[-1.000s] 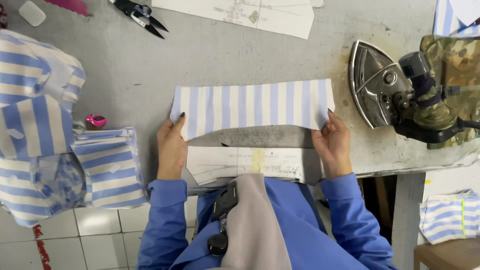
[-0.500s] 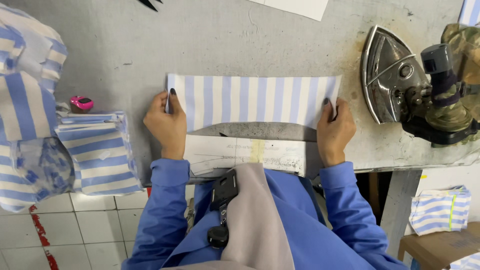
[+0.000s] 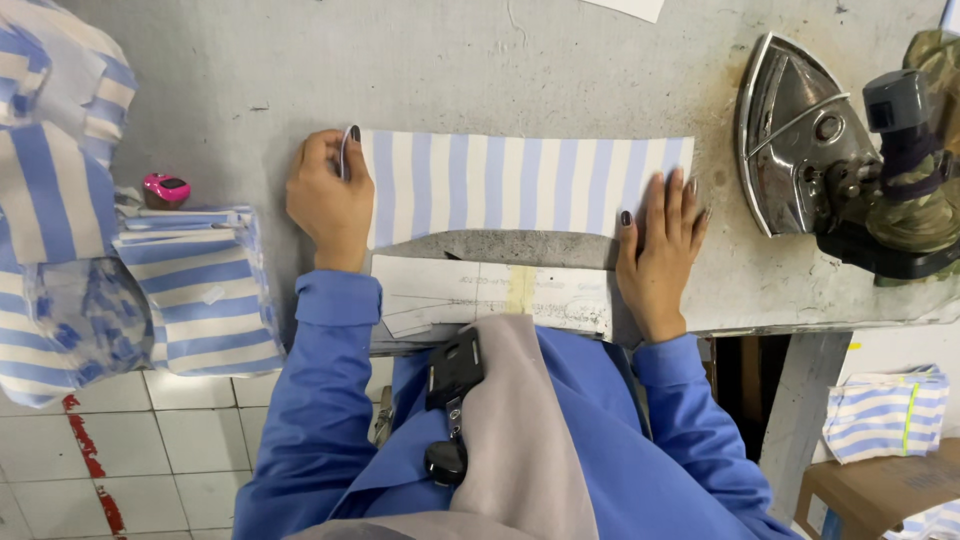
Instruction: The person aligns a paper pattern on a piece of blue and white striped fabric, marks the fabric with a pen, and irons it with a steam iron. The person repeats this process with another piece of fabric.
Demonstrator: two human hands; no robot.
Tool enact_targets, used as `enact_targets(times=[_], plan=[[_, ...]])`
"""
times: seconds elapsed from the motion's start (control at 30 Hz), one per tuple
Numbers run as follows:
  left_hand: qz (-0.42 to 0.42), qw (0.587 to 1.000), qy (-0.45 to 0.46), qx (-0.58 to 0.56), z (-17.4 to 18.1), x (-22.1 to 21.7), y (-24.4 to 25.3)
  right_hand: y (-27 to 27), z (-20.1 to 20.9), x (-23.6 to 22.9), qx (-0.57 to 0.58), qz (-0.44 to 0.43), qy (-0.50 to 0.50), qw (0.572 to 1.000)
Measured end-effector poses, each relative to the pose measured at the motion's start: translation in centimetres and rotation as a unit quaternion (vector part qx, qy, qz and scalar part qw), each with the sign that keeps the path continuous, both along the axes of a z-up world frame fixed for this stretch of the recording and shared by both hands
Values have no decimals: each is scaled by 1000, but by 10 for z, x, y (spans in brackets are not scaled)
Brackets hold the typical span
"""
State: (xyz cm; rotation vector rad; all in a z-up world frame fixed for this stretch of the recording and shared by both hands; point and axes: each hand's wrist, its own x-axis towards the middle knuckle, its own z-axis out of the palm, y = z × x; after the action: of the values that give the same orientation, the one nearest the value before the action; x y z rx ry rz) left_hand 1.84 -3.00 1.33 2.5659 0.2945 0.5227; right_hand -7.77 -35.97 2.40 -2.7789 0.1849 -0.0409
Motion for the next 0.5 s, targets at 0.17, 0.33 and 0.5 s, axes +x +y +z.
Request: enact_targets(times=[0.17, 0.33, 0.5], plan=[[34, 999, 18, -3, -10, 1, 4, -12, -7, -5, -4, -46, 34, 998], [-20, 994, -48, 94, 10, -9, -2, -17, -1, -14, -7, -64, 19, 998], [-34, 996, -39, 76, 11, -24, 23, -15, 3, -27, -88, -75, 9, 993]])
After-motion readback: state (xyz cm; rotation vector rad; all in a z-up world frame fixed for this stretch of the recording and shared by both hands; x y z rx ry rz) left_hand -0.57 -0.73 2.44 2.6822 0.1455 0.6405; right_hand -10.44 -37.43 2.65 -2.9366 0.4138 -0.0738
